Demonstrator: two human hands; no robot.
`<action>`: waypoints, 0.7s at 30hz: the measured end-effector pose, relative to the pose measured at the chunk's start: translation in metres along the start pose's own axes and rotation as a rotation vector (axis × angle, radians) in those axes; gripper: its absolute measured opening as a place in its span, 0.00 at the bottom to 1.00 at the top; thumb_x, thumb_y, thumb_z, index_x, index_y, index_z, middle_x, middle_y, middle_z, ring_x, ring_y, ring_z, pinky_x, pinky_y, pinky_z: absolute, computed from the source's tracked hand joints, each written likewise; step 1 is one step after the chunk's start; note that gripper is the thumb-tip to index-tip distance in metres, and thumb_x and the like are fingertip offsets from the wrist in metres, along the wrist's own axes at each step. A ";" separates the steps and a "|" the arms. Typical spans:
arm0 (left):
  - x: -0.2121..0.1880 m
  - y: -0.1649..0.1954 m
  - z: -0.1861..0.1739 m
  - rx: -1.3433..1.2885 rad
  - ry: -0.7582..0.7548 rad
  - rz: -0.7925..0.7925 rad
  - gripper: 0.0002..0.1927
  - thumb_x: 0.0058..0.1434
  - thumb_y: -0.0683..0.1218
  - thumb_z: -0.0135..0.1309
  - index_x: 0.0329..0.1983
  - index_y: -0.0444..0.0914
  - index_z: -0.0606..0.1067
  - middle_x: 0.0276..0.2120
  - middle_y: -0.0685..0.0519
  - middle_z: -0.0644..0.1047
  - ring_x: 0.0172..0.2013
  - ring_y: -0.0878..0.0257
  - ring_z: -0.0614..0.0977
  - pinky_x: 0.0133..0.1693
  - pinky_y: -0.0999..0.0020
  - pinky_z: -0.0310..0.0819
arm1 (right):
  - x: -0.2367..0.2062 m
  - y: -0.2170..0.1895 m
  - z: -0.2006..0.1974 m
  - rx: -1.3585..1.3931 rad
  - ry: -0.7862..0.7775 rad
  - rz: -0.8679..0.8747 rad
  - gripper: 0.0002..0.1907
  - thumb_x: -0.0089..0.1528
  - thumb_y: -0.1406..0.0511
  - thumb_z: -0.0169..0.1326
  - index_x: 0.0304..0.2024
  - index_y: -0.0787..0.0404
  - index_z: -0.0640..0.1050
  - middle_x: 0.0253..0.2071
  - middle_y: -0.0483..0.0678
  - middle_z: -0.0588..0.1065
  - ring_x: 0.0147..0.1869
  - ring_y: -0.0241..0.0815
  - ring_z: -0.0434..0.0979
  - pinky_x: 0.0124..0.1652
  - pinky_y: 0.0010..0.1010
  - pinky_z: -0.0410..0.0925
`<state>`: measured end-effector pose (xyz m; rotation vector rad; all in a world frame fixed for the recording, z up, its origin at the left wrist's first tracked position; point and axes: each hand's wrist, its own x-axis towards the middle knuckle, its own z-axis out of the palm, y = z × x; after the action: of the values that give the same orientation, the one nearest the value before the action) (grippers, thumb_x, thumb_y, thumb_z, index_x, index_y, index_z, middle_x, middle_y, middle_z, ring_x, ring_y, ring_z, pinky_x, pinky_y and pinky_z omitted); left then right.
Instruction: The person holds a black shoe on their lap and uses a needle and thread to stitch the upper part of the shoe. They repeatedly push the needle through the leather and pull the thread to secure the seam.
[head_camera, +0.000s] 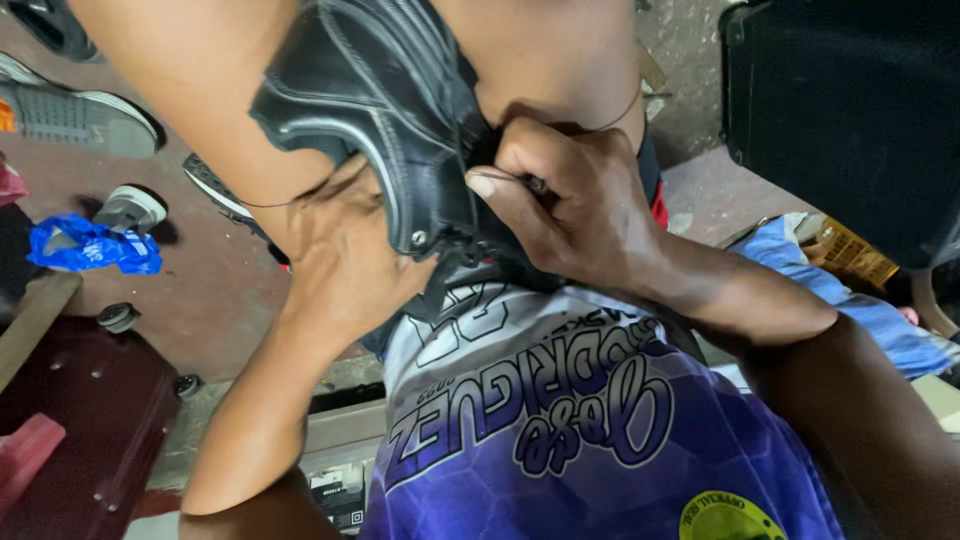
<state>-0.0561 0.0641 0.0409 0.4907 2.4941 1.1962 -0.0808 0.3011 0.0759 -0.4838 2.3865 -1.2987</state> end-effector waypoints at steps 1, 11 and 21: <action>0.000 -0.002 -0.002 -0.042 0.002 0.014 0.15 0.47 0.46 0.66 0.38 0.38 0.80 0.42 0.46 0.80 0.46 0.47 0.81 0.44 0.51 0.73 | 0.008 -0.003 0.003 -0.071 0.000 -0.011 0.16 0.72 0.69 0.59 0.32 0.63 0.69 0.24 0.50 0.67 0.25 0.41 0.69 0.28 0.34 0.61; 0.013 0.001 -0.037 -0.245 -0.129 0.070 0.13 0.49 0.44 0.63 0.38 0.39 0.79 0.48 0.49 0.80 0.46 0.47 0.81 0.47 0.56 0.75 | 0.011 0.005 0.003 -0.021 0.025 0.016 0.16 0.74 0.66 0.55 0.33 0.63 0.68 0.26 0.48 0.66 0.25 0.38 0.68 0.26 0.32 0.61; 0.008 0.051 -0.013 -0.401 -0.060 -0.288 0.19 0.57 0.52 0.70 0.41 0.36 0.78 0.35 0.49 0.83 0.33 0.57 0.86 0.41 0.64 0.78 | -0.034 0.027 -0.048 0.027 0.198 -0.025 0.08 0.79 0.69 0.44 0.51 0.69 0.72 0.39 0.48 0.74 0.32 0.31 0.68 0.31 0.22 0.62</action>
<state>-0.0608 0.0887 0.0876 0.0580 2.1039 1.4802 -0.0775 0.3653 0.0824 -0.3938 2.5258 -1.4490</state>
